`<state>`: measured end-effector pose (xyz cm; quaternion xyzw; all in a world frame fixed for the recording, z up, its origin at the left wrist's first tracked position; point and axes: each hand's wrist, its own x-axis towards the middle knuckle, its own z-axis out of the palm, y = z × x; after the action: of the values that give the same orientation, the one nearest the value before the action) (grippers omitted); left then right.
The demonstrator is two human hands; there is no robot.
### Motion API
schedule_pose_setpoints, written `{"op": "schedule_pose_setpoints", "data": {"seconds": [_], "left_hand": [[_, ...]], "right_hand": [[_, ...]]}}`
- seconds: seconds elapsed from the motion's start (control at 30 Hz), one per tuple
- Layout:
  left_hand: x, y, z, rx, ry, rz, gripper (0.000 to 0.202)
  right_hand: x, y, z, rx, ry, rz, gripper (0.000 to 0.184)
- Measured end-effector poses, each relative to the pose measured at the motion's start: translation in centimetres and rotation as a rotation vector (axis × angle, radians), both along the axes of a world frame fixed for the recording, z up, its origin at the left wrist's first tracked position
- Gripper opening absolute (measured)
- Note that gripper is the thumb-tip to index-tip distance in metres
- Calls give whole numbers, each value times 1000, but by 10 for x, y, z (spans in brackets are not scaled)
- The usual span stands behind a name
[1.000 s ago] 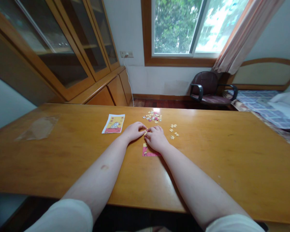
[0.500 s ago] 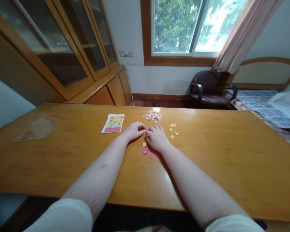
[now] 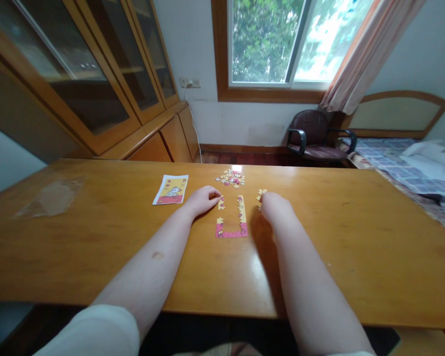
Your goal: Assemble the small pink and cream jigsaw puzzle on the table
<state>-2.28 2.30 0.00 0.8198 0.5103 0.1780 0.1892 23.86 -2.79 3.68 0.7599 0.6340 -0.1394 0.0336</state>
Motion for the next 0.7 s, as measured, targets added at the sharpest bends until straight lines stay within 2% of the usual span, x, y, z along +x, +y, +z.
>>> {"op": "schedule_pose_setpoints", "data": {"seconds": [0.03,0.17,0.37,0.53,0.7], "left_hand": [[0,0,0,-2,0,-1,22],[1,-1,1,-9,-7,0,22],[0,-4,3,0,-6,-44,23],[-1,-5,6,-10,-2,-56,26],[1,-6,6,-16,14,-47,27]], "right_hand": [[9,-1,0,-31,8,-21,37],[26,-10,-7,103,10,-45,39],[14,-12,-19,151,134,98,29],[10,-7,-23,123,148,161,32],[10,-4,-28,110,112,137,27]]}}
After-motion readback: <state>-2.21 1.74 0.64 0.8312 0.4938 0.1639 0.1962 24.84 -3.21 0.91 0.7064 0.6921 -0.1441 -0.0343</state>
